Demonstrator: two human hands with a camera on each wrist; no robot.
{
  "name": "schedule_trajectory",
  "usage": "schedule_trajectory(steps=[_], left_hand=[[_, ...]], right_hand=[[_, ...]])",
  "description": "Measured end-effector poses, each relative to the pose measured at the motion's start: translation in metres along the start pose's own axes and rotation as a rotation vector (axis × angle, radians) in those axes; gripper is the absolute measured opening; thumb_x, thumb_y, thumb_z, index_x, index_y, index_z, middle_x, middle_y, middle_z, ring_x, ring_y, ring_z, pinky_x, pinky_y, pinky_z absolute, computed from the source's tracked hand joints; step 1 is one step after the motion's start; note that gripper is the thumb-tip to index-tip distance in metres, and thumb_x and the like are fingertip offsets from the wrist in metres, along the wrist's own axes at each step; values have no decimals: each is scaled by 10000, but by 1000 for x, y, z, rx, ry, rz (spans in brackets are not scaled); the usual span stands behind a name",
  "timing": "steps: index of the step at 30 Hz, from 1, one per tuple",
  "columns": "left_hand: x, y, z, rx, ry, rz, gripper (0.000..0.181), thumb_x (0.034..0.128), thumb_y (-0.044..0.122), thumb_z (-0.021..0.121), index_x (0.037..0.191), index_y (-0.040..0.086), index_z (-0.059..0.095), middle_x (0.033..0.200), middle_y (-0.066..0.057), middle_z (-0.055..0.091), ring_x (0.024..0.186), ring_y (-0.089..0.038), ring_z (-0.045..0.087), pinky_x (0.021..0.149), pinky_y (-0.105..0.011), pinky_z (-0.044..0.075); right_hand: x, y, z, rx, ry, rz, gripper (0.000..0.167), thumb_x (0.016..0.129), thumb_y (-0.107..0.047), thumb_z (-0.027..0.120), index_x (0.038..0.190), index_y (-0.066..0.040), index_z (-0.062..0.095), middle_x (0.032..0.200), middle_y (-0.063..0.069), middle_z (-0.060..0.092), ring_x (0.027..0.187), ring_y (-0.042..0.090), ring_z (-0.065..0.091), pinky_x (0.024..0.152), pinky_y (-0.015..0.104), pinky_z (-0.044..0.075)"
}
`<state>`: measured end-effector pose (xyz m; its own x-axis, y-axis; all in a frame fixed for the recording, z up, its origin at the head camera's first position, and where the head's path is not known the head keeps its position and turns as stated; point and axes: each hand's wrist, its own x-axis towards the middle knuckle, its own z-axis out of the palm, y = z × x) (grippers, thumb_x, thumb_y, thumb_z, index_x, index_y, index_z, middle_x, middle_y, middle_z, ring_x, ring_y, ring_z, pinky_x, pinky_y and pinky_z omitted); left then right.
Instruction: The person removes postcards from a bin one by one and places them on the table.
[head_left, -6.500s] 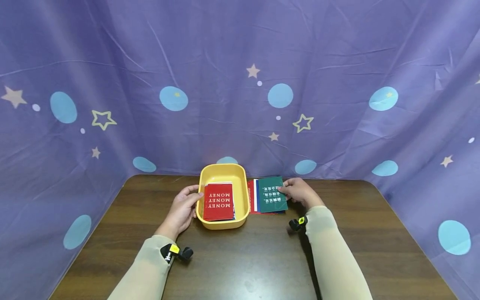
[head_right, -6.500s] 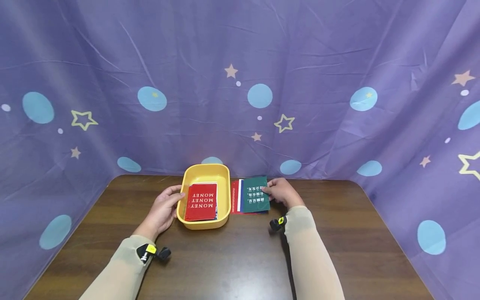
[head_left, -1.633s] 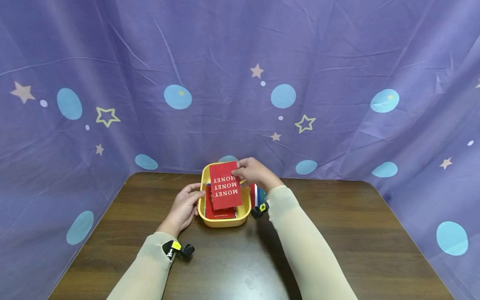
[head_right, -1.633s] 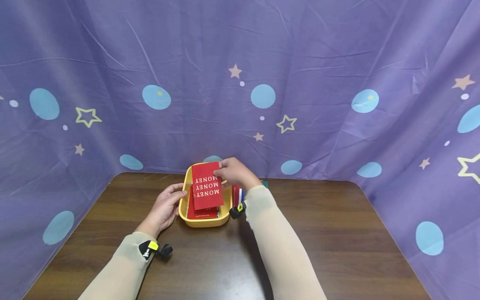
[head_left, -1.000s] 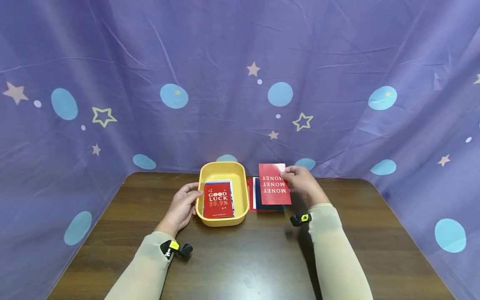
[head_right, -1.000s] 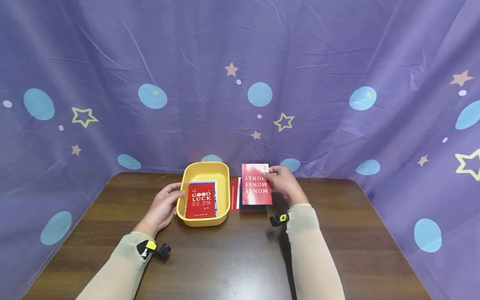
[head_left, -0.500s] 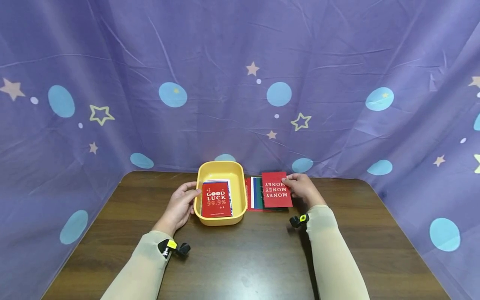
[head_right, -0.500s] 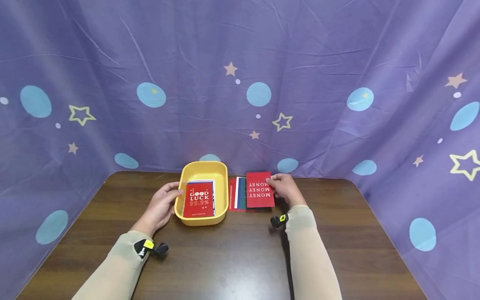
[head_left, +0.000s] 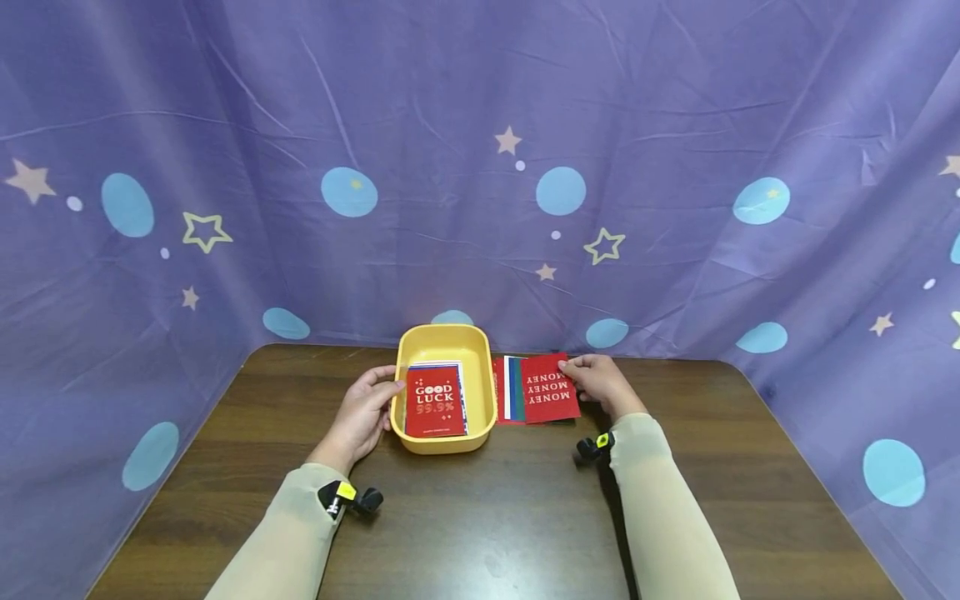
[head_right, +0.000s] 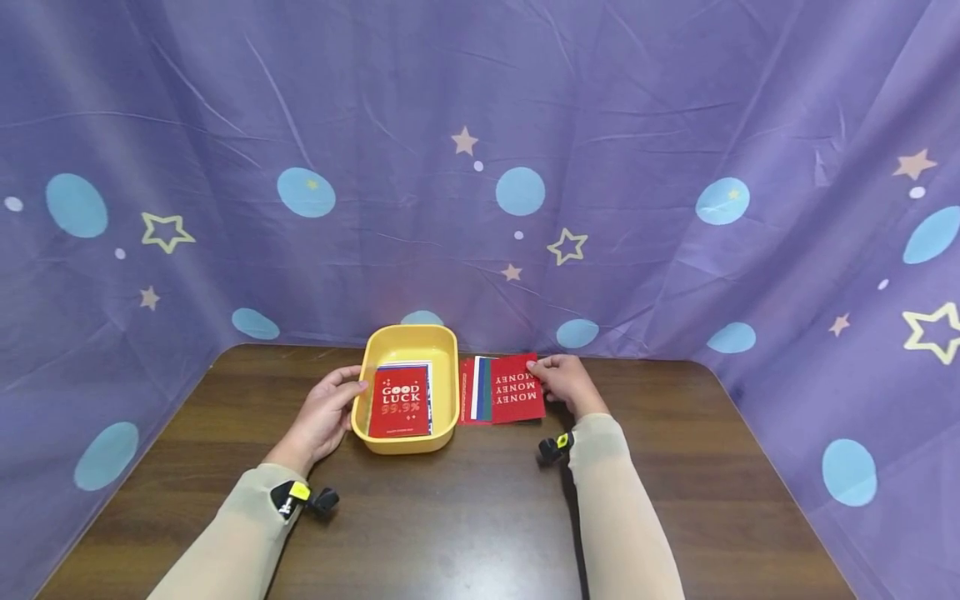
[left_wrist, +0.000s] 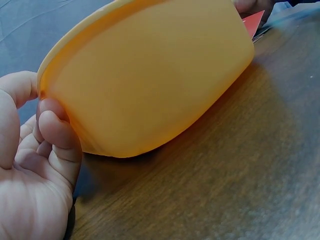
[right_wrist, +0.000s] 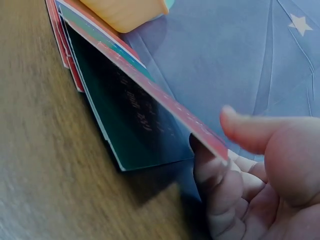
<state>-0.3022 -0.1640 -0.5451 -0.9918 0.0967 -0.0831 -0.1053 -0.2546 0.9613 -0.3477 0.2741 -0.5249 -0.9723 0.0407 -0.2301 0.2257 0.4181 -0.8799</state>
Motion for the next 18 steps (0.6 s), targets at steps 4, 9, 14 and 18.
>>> schedule_trajectory(steps=[4,9,14,18], left_hand=[[-2,1,-1,1,1,-3,484,1136,64,626,1570,-25,432,924,39,786,595,-47,595,436,-161,450],[-4,1,-2,2,0,-13,475,1137,58,620,1567,-25,436,930,35,789,590,-48,590,439,-165,452],[-3,1,-1,2,-1,-11,470,1132,67,634,1556,-20,452,950,22,788,596,-57,587,441,-169,454],[-1,0,0,-5,1,-4,464,1124,55,636,1547,-22,460,933,17,778,589,-54,584,434,-169,450]], right_hand=[[-1,1,1,-1,-5,-14,397,1034,-320,845,1265,-12,748,898,-50,734,769,100,642,630,241,565],[-3,1,3,45,-8,-21,325,1021,-256,860,1191,-12,727,820,-90,744,724,86,637,586,243,546],[-4,0,5,56,17,-37,304,1032,-259,853,1159,-15,722,813,-92,757,712,79,641,589,246,534],[-3,0,7,26,41,-56,291,1028,-240,858,1121,-3,719,786,-72,745,679,82,623,569,244,512]])
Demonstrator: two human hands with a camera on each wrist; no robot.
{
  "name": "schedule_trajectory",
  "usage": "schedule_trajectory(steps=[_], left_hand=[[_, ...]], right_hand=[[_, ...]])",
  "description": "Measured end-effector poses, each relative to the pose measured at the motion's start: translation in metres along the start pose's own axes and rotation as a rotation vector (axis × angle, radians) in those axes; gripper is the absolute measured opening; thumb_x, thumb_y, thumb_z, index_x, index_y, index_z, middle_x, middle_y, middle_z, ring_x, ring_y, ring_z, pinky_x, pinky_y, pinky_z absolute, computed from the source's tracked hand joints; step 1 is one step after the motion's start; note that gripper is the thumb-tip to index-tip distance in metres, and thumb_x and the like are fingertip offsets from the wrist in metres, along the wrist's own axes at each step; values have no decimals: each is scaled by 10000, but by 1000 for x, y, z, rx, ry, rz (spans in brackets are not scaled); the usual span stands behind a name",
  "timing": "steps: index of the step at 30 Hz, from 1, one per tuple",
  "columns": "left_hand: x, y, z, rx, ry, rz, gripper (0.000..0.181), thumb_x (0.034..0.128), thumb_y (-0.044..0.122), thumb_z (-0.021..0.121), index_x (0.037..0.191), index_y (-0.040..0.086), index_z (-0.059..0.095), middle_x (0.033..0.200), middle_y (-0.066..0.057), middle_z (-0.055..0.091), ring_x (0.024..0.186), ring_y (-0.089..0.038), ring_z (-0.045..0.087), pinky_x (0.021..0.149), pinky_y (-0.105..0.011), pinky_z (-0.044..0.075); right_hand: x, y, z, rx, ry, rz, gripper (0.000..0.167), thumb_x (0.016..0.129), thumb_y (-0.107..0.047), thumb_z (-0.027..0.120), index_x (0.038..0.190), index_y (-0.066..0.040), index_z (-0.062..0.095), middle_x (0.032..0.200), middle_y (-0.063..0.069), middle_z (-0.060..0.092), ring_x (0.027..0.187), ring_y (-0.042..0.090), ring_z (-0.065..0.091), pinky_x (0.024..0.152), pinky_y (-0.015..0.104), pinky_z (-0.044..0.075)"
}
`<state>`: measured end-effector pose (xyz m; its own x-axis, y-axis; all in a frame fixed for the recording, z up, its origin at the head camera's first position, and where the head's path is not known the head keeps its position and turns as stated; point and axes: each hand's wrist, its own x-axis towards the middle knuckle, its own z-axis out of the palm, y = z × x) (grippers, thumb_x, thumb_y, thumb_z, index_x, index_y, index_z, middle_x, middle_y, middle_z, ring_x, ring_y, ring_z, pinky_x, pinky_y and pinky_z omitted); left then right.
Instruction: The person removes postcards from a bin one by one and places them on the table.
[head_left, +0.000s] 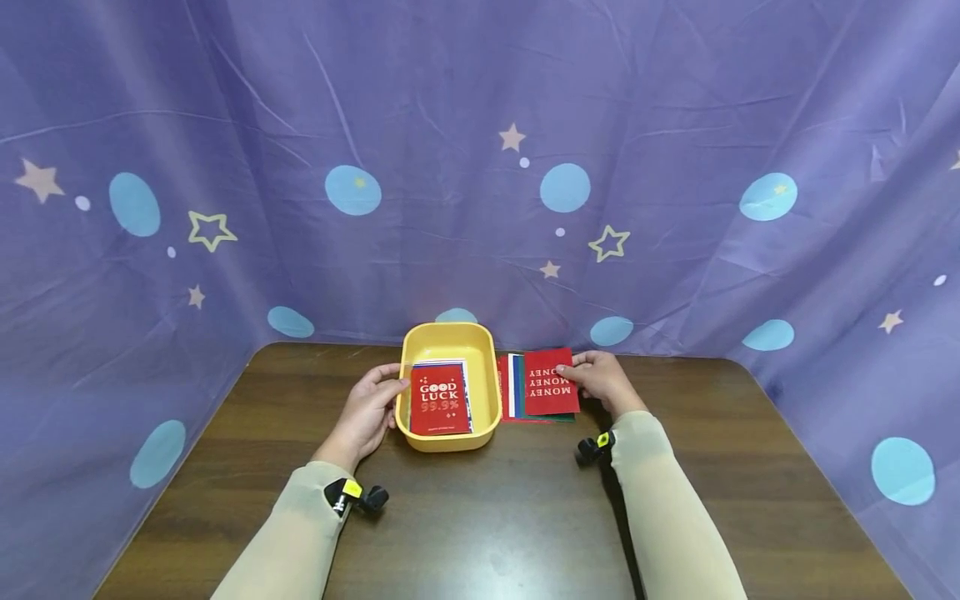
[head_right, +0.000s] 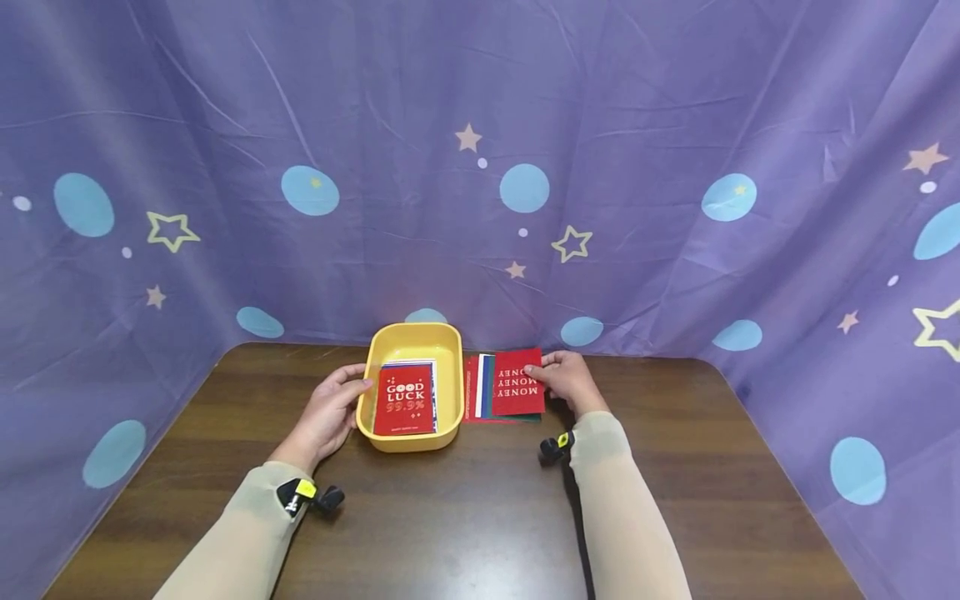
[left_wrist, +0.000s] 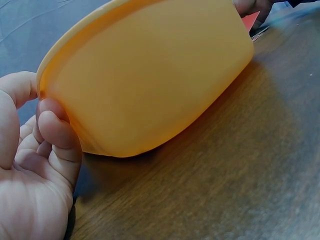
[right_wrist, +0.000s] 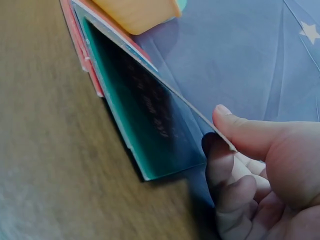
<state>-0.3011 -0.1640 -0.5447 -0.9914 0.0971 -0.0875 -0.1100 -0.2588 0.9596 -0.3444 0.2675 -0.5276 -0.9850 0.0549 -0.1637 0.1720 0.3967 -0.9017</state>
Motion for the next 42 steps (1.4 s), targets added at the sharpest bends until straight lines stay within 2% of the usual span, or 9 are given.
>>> schedule_trajectory(steps=[9,16,20,24,26,32,36,38,42], left_hand=[[1,1,1,4,1,2,471,1121,53,638,1548,-22,454,934,21,777,601,-59,596,423,-165,444],[2,1,-1,5,0,1,500,1125,65,642,1571,-31,439,964,18,790,612,-64,597,434,-170,447],[2,1,-2,15,1,8,506,1124,74,649,1576,-26,446,977,14,792,617,-62,601,441,-170,454],[0,-1,-3,20,7,-4,509,1131,74,641,1588,-24,436,967,22,790,618,-62,605,436,-172,453],[0,-1,-4,18,6,-5,514,1136,75,637,1594,-26,427,959,27,789,618,-59,605,437,-170,451],[1,-2,-3,16,-9,0,507,1139,87,639,1586,-27,429,949,29,791,610,-48,598,445,-165,451],[3,-2,-2,12,-10,2,496,1137,85,638,1578,-22,438,952,29,802,607,-51,599,445,-167,449],[3,-2,-2,9,-6,8,488,1135,77,634,1574,-20,445,948,32,807,601,-51,603,441,-167,448],[3,-2,-2,6,0,16,473,1132,70,629,1565,-12,458,931,38,803,592,-45,604,436,-166,448]], right_hand=[[1,-2,5,-244,60,-66,338,986,-262,907,1071,12,728,748,24,723,608,123,643,544,264,547],[1,-10,6,-370,84,-40,370,983,-319,916,1087,-2,755,956,115,757,683,149,686,598,272,574],[1,-11,5,-389,79,-26,406,977,-341,918,1117,4,756,1114,184,764,783,223,718,686,343,626],[18,9,5,-467,91,-49,475,941,-447,942,1083,-35,754,1101,166,755,883,286,674,777,420,618],[18,10,7,-492,102,-50,471,932,-456,946,1066,-47,754,1084,153,757,937,311,656,844,456,612],[-6,-10,12,-521,137,-40,409,960,-385,922,1056,-40,726,1098,155,757,1008,336,666,976,528,599],[-9,-12,11,-545,145,-46,415,966,-400,913,1062,-54,705,1107,148,752,1022,334,671,992,534,592],[1,-2,7,-553,149,-76,489,934,-504,927,1025,-82,698,1055,133,742,973,322,659,924,501,593],[5,0,0,-442,95,-61,479,954,-493,909,1060,-64,725,954,118,732,829,263,672,741,399,600]])
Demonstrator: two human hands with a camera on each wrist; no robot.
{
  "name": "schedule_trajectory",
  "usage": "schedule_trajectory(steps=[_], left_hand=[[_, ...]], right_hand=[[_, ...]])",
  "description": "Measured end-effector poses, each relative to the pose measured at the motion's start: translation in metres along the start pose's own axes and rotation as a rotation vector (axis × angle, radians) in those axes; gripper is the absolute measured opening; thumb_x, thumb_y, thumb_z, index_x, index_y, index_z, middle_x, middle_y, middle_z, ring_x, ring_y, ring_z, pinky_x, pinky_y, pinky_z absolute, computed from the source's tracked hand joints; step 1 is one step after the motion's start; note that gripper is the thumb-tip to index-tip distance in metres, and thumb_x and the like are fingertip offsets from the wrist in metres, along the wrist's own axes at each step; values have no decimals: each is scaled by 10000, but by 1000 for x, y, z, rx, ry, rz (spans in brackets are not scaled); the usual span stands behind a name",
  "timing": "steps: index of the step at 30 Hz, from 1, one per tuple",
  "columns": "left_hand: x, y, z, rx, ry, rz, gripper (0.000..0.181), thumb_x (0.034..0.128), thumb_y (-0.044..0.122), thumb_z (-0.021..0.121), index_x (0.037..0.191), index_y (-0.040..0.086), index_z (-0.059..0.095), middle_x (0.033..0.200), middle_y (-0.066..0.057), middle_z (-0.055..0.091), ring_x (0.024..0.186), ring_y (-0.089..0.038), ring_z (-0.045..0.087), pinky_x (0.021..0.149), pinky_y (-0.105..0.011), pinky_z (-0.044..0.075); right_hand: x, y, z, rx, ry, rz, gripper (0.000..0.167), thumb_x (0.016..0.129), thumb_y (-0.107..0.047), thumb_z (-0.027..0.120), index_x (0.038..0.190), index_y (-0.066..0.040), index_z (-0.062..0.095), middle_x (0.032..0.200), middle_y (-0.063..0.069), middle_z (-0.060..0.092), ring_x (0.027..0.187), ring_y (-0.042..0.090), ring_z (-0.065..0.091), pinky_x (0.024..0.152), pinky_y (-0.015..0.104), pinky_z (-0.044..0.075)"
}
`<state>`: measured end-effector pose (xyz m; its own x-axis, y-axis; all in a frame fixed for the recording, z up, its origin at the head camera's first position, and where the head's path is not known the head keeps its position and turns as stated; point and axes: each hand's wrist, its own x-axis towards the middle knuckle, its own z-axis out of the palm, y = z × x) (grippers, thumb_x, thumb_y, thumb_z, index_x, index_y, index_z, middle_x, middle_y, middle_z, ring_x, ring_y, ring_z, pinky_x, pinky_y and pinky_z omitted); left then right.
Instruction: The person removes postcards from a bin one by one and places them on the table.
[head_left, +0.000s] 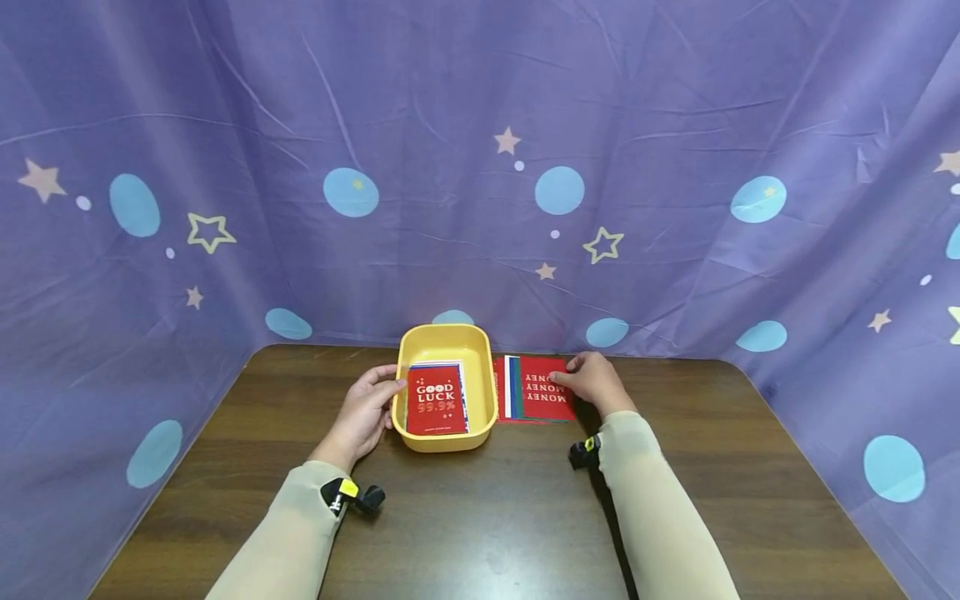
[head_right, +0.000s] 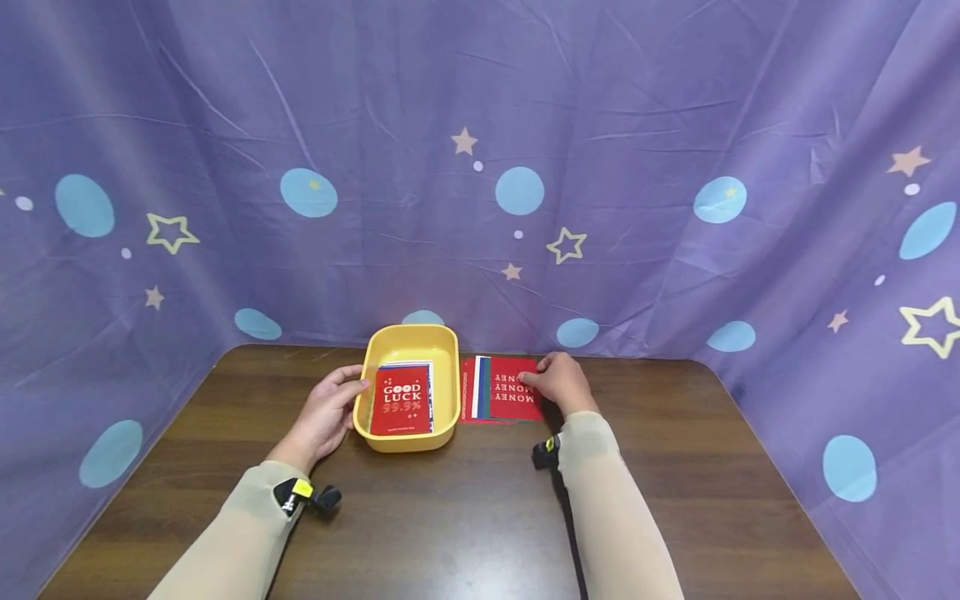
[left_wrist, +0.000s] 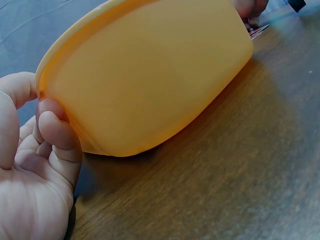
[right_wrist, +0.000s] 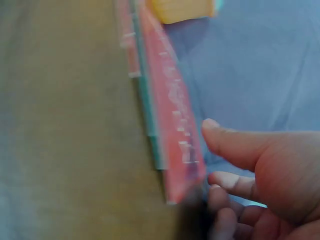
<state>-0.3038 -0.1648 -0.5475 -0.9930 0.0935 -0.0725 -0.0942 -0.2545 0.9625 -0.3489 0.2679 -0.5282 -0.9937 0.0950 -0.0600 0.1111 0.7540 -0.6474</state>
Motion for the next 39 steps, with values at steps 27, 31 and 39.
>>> schedule_trajectory(steps=[27,31,39], left_hand=[[-1,2,1,-9,-8,-7,505,1120,66,641,1576,-28,447,903,29,777,593,-60,597,434,-171,449],[0,6,-3,-2,-2,-2,514,1121,70,642,1583,-32,440,885,31,770,571,-58,587,431,-170,453],[-2,4,-2,-2,-21,-12,494,1136,79,631,1583,-22,447,910,21,774,595,-61,605,441,-173,465]], right_hand=[[-42,-171,-16,116,-354,-260,361,1081,-375,796,1252,-61,745,1011,164,786,723,239,778,636,350,660],[-33,-203,1,82,-478,-230,430,1091,-413,779,1310,-51,707,1098,222,788,785,244,809,662,347,686],[-22,-238,32,-230,-566,-165,593,1101,-506,742,1339,36,715,1128,233,813,793,244,835,759,363,716]])
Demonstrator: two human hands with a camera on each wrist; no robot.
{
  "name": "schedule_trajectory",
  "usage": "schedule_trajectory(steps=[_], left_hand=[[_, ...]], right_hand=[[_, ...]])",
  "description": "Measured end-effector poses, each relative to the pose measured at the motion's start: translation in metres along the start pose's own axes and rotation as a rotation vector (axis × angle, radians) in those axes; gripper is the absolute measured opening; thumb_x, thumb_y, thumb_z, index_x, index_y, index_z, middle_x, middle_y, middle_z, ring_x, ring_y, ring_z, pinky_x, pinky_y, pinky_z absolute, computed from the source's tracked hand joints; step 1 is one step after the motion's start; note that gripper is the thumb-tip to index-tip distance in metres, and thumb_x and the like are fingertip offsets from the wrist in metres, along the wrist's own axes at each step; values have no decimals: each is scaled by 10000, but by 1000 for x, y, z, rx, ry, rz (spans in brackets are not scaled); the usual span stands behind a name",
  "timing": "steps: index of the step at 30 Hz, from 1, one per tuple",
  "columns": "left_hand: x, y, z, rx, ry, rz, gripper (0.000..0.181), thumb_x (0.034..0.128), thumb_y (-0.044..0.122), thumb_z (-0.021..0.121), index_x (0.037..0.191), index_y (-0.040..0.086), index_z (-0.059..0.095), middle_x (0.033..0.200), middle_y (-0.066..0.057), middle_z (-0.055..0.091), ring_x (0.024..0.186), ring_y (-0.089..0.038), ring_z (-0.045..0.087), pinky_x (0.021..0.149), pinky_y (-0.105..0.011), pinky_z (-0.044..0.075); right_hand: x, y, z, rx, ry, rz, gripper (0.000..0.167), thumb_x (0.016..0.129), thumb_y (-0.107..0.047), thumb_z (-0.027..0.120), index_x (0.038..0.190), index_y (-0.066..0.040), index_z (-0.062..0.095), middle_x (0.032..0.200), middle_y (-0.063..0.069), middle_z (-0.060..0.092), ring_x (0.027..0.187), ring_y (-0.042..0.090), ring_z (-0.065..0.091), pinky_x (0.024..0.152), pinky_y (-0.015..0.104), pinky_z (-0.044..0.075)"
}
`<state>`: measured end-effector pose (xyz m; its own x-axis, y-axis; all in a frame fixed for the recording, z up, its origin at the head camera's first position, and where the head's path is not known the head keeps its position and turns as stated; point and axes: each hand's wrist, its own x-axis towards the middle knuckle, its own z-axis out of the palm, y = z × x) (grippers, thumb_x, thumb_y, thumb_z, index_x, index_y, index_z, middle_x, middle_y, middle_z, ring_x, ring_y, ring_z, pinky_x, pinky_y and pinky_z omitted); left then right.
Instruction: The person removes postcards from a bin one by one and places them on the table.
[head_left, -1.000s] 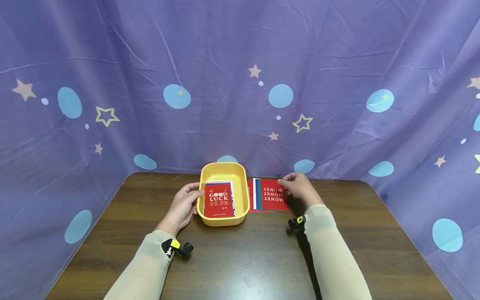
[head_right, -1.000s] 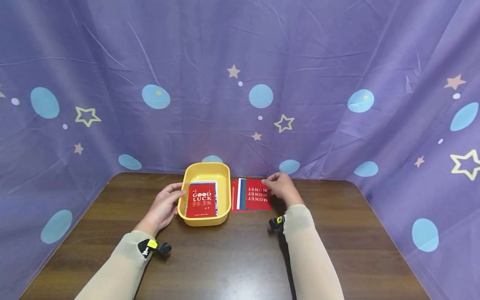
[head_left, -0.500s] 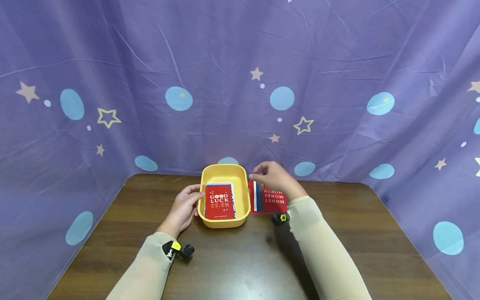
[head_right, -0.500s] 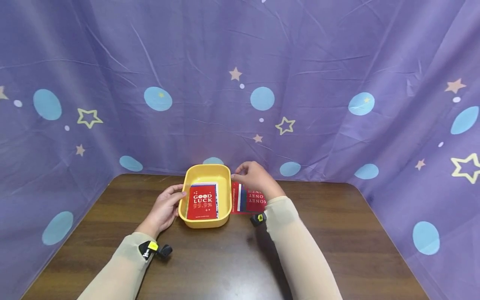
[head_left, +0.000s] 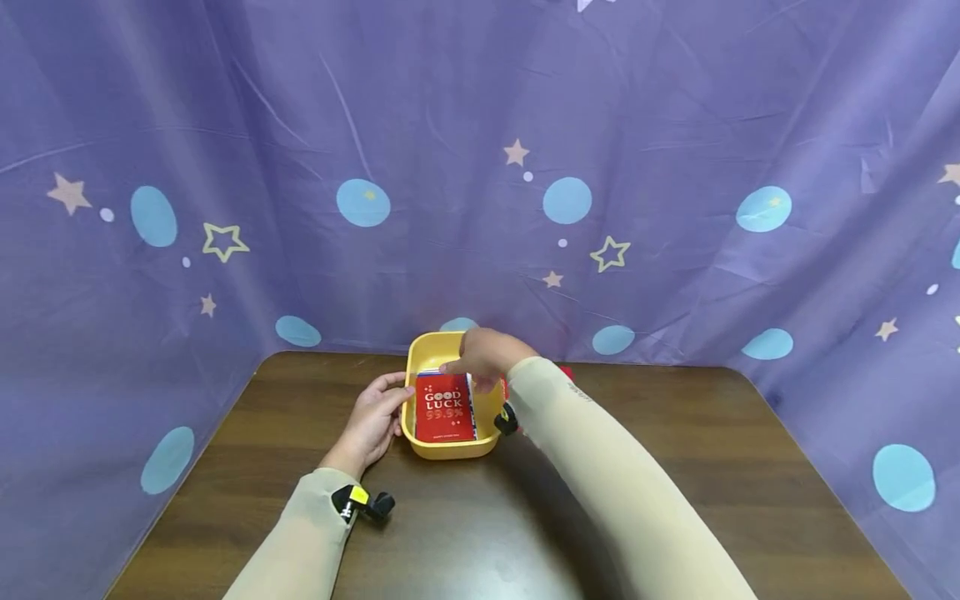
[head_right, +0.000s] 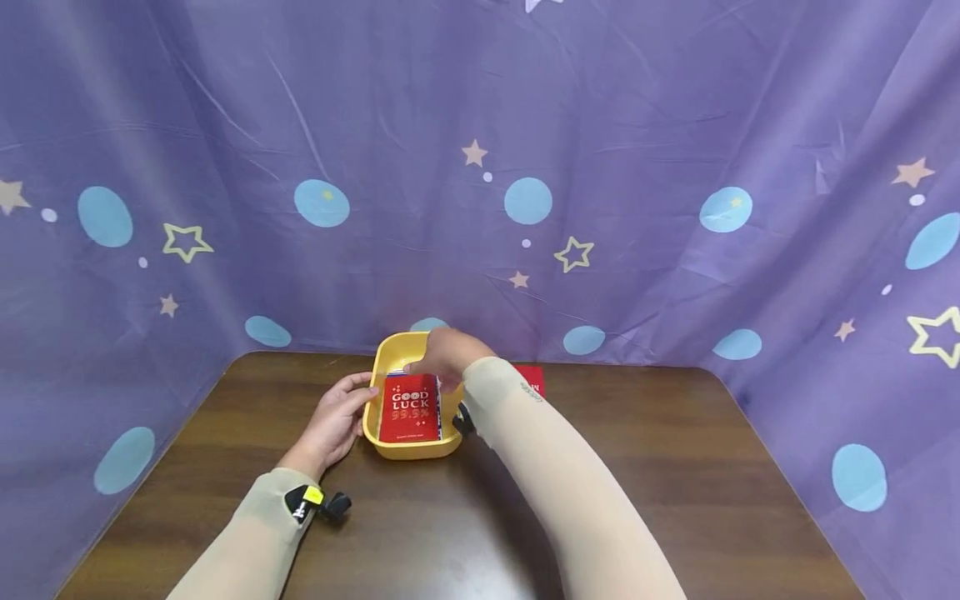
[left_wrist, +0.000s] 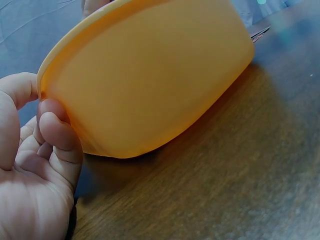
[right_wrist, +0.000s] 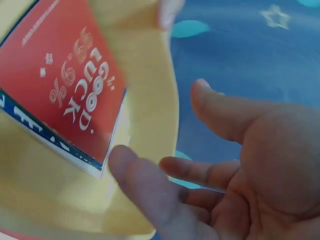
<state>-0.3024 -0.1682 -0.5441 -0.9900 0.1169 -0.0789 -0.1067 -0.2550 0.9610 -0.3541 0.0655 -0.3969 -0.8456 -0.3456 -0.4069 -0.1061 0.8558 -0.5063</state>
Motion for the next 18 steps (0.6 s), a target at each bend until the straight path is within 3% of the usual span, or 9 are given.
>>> schedule_trajectory(steps=[3,6,13,18], left_hand=[[2,0,2,3,-1,-7,486,1138,75,626,1581,-19,449,914,24,775,597,-65,605,439,-177,467],[2,-1,1,-2,8,6,484,1131,72,633,1570,-24,453,917,22,777,598,-62,607,435,-174,464],[1,0,-1,0,7,6,499,1132,86,644,1578,-17,446,938,26,788,614,-59,619,437,-169,464],[0,-1,1,8,5,-13,509,1135,88,639,1594,-11,442,956,14,783,631,-71,622,446,-174,464]], right_hand=[[7,-8,-1,-105,-52,45,662,1104,-558,710,1364,51,707,1097,227,842,917,310,872,800,391,723],[14,-12,2,-121,-71,89,645,1093,-557,727,1360,30,710,1108,232,853,1006,351,871,786,413,718],[30,-17,13,-238,-33,175,556,1039,-603,781,1240,-85,792,887,95,846,768,228,817,761,367,660],[39,-16,23,-228,-51,202,519,1024,-558,824,1211,-76,777,933,68,820,775,216,806,740,334,676]])
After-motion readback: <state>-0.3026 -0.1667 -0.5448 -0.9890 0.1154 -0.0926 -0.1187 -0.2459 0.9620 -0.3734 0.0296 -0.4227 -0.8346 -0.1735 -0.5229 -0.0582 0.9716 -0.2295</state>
